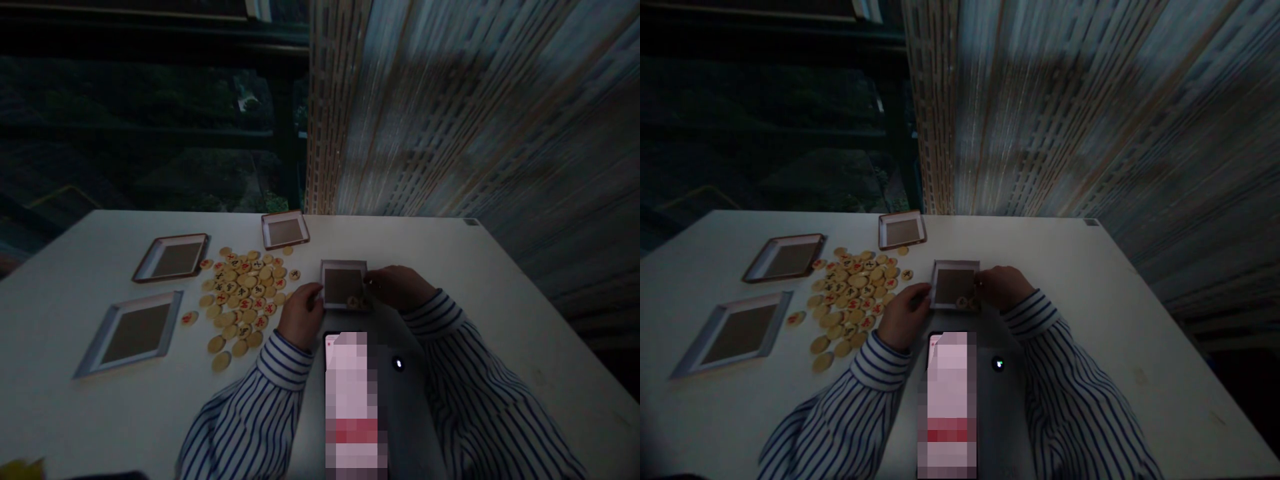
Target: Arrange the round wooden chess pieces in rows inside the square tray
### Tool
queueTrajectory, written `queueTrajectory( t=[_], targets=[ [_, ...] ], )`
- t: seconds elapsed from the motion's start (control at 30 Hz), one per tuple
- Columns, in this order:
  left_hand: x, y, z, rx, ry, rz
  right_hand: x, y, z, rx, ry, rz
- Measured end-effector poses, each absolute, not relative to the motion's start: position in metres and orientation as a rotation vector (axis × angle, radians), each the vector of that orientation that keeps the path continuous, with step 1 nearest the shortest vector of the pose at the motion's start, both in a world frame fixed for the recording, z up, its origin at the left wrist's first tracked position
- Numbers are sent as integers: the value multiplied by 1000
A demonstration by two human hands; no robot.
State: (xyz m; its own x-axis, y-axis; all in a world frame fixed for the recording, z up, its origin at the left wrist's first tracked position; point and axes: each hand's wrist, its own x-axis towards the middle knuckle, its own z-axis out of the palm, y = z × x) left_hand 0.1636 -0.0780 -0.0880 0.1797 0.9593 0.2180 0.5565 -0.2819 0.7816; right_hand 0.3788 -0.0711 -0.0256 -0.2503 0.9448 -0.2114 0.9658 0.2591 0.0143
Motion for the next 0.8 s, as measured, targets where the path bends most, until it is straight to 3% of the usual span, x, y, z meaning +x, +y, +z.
queueTrajectory(
  t=[0.8],
  targets=[
    [159,-78,-78,1784,1434,1012,380,-72,-19,1852,2362,-154]
  ],
)
